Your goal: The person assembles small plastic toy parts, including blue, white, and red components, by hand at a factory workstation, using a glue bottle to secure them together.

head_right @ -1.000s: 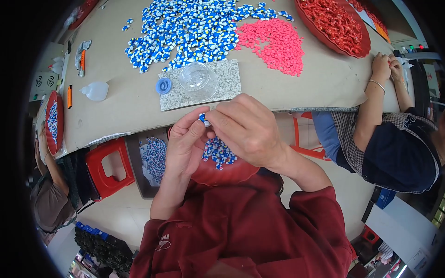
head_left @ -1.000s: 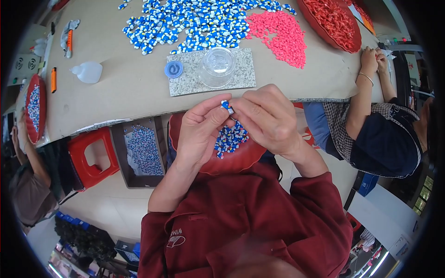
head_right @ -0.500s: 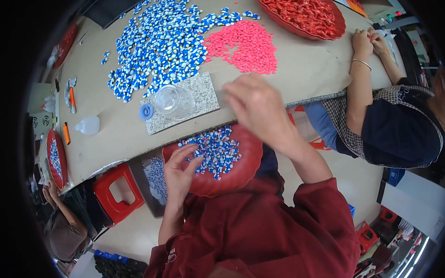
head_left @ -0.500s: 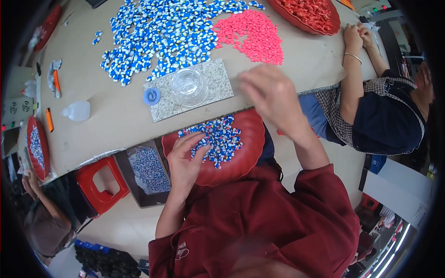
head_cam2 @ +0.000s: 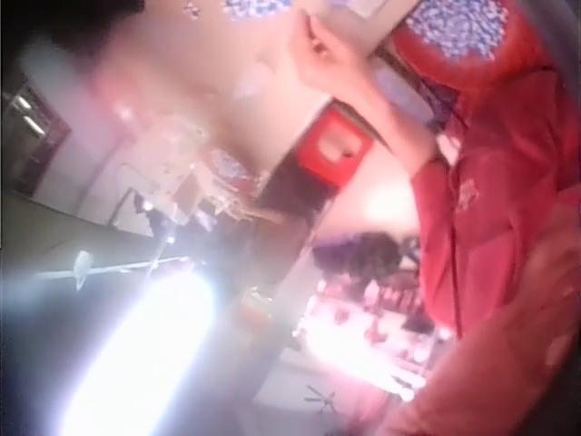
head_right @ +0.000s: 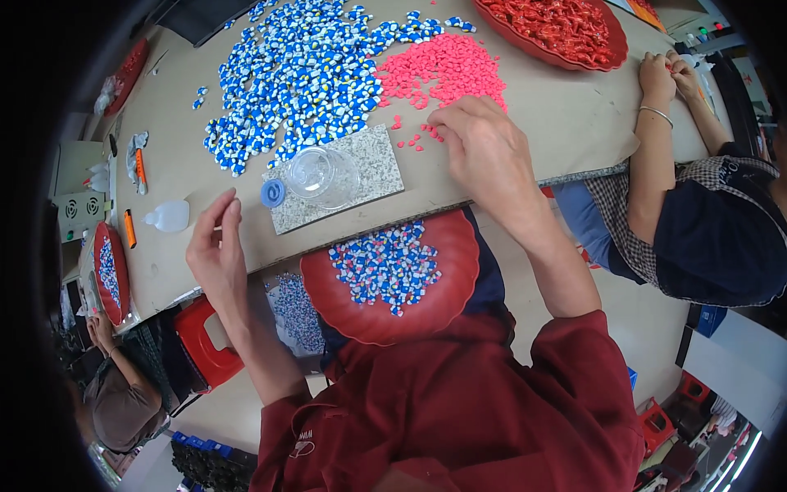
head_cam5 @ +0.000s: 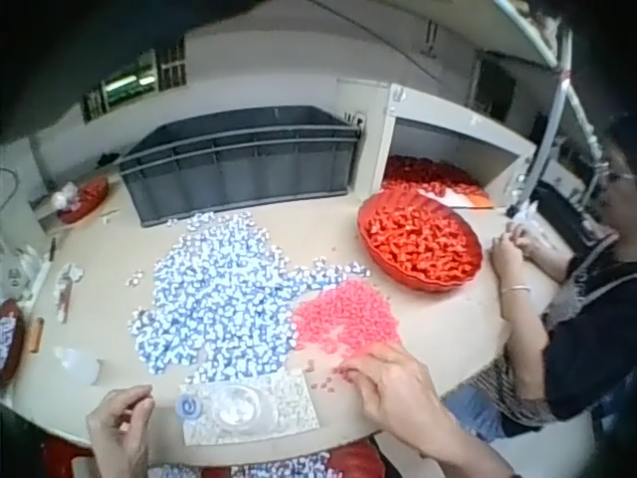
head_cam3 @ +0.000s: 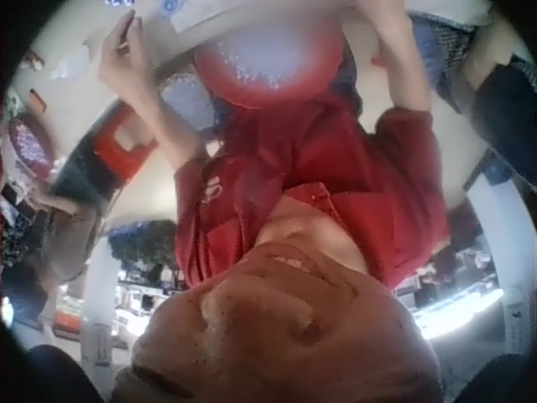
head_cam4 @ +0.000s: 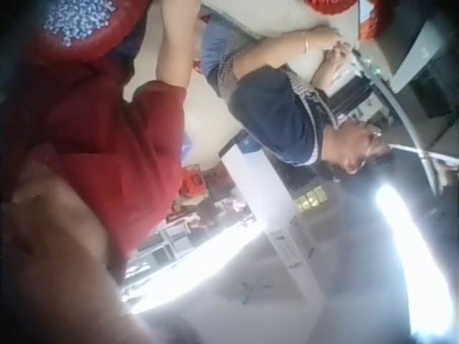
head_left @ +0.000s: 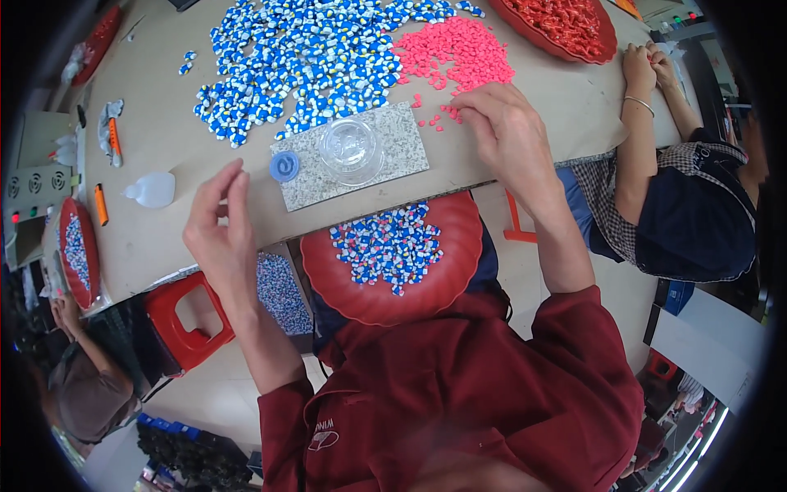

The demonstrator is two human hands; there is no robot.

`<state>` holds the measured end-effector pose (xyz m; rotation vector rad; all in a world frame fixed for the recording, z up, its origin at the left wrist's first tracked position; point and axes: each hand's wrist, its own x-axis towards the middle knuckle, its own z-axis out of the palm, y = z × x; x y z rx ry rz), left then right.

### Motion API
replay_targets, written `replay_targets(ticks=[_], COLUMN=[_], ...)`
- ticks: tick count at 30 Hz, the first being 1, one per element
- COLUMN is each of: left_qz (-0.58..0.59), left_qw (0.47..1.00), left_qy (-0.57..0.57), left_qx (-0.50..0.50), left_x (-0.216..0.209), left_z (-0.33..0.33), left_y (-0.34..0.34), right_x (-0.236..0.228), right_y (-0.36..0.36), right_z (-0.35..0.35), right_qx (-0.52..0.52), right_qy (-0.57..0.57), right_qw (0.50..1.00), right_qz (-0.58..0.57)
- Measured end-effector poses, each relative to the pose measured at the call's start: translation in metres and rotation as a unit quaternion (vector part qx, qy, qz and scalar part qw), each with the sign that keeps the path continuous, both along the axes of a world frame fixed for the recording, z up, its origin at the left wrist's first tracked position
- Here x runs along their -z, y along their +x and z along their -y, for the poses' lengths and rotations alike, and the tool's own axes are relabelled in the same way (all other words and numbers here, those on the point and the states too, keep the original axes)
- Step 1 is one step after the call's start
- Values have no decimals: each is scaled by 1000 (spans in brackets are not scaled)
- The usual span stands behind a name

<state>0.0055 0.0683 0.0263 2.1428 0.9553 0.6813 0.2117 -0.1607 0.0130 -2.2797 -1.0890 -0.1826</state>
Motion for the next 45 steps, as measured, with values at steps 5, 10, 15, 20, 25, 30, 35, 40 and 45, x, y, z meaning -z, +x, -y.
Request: replay_targets(ticks=[5,10,15,20,25,30,35,40,45], left_qz=[-6,-18,-10,-44,68,183,157,228,205], left_qw=[999,1000,998,998,994,957,899,860,891], left_qy=[39,17,54,48,90,-220,-371,-408,-357], left_qx=[-15,-13,-3,21,12,47,175,204,193], left_x=[22,24,25,25,29,-14,-7,7,19], left_z=[-34,-39,-37,-32,-34,38,90,103,98], left_y=[8,14,31,39,13,-14,1,10,7], right_x=[-7,-5,-10,-7,-18,-20,-12,0,-4], right_y=[-6,-9,-10,-10,-24,-52,-79,-87,-88], right_z=[-11,-6,-8,-2,-2,4,-2,-8,-10], right_qx=[-54,-42,-27,-21,-8,-75,-112,-131,-135], right_qy=[-18,-54,-69,-72,70,285,343,349,272], right_qw=[997,997,993,997,988,803,703,737,849], right_qz=[-47,-41,-93,-33,-139,-518,-613,-564,-433])
